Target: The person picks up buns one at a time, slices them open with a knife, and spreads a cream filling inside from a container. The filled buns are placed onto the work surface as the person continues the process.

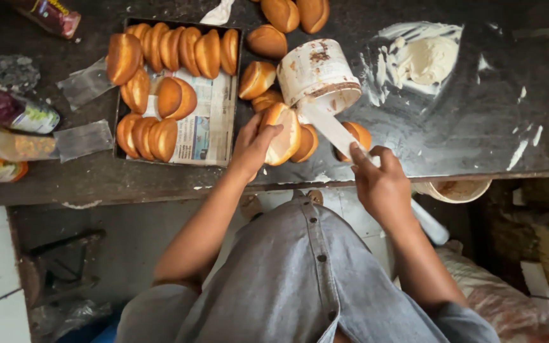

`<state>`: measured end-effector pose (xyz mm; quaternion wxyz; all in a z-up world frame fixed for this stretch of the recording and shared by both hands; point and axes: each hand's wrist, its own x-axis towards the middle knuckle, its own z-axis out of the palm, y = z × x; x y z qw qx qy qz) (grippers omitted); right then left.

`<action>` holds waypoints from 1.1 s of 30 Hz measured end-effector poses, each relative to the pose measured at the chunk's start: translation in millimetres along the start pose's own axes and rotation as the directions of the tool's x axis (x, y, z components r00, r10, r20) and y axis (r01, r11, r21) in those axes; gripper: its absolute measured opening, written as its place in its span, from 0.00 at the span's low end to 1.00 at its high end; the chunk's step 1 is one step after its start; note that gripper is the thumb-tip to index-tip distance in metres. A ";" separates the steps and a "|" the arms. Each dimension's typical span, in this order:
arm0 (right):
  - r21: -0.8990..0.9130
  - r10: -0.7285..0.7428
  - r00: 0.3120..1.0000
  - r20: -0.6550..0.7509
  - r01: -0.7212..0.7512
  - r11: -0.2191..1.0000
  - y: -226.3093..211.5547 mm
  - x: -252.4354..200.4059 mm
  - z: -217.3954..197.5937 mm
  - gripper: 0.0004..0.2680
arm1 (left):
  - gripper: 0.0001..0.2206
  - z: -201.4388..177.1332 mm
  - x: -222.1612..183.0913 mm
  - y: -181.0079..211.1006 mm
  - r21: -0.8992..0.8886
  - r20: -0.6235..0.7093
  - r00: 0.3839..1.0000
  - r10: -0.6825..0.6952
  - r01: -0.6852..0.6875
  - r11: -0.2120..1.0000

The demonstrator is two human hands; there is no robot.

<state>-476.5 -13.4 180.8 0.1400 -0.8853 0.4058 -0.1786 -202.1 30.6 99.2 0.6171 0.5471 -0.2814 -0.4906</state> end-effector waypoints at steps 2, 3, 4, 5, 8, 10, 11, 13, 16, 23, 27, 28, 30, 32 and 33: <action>0.223 -0.018 0.988 0.154 -0.017 0.975 2.2 1.3 -3.1 0.16 | 0.23 -0.5 -1.5 2.7 -0.030 0.024 1.000 -0.006 0.006 1.000; 0.325 -0.117 0.967 0.228 0.038 0.945 2.8 2.2 -4.6 0.17 | 0.24 -0.7 -2.0 3.7 -0.044 0.040 0.999 -0.010 0.012 0.999; 0.426 -0.221 0.933 0.286 0.083 0.901 2.7 3.8 -5.9 0.18 | 0.24 -1.3 -1.1 5.1 0.002 0.031 0.999 -0.010 0.010 1.000; 0.409 -0.240 0.912 0.331 0.091 0.908 3.5 3.8 -10.0 0.18 | 0.23 -2.0 -0.2 6.3 0.048 0.021 1.000 -0.010 0.009 0.999; 0.391 -0.262 0.862 0.435 0.081 0.917 10.7 4.1 -25.6 0.17 | 0.24 -7.1 3.2 8.4 0.010 -0.018 0.997 -0.081 0.081 0.997; 0.415 -0.227 0.859 0.458 0.019 0.910 21.7 6.4 -37.6 0.17 | 0.24 -10.2 5.0 7.7 -0.062 -0.012 0.991 -0.130 0.129 0.990; 0.379 -0.212 0.892 0.399 0.050 0.924 22.0 7.8 -34.6 0.17 | 0.24 -10.9 5.6 6.9 -0.090 0.006 0.990 -0.143 0.143 0.986; 0.297 -0.182 0.944 0.274 0.096 0.950 20.9 8.7 -27.7 0.16 | 0.23 -10.0 4.2 5.3 -0.194 0.038 0.981 -0.188 0.192 0.962; 0.263 -0.257 0.909 0.327 0.173 0.949 20.0 5.9 -29.1 0.18 | 0.23 -10.3 6.0 11.4 -0.315 0.040 0.967 -0.250 0.249 0.916; -0.097 -0.273 0.962 -0.001 0.271 0.958 24.0 8.1 -25.1 0.15 | 0.23 -2.1 -2.9 26.3 -0.209 0.072 0.976 -0.207 0.218 0.953; -0.113 -0.130 0.989 -0.076 0.121 0.986 35.5 16.3 -21.6 0.14 | 0.23 -0.4 -8.1 31.6 -0.219 0.092 0.974 -0.205 0.221 0.950; -0.058 -0.080 0.994 -0.072 0.076 0.995 38.0 17.4 -23.1 0.14 | 0.23 -0.5 -7.9 31.4 -0.203 0.074 0.978 -0.193 0.204 0.958; 0.232 -0.040 0.995 0.091 0.018 0.972 37.9 12.8 -26.1 0.15 | 0.23 1.1 -5.5 28.8 -0.169 0.034 0.985 -0.168 0.171 0.971; 0.391 -0.100 0.963 0.249 -0.005 0.920 34.6 8.8 -24.6 0.16 | 0.24 4.4 -2.2 24.5 -0.194 0.054 0.993 -0.106 0.114 0.974; 0.416 -0.160 0.935 0.316 0.015 0.909 31.8 6.7 -21.7 0.16 | 0.24 4.2 -1.1 23.3 -0.205 0.066 0.995 -0.076 0.088 0.975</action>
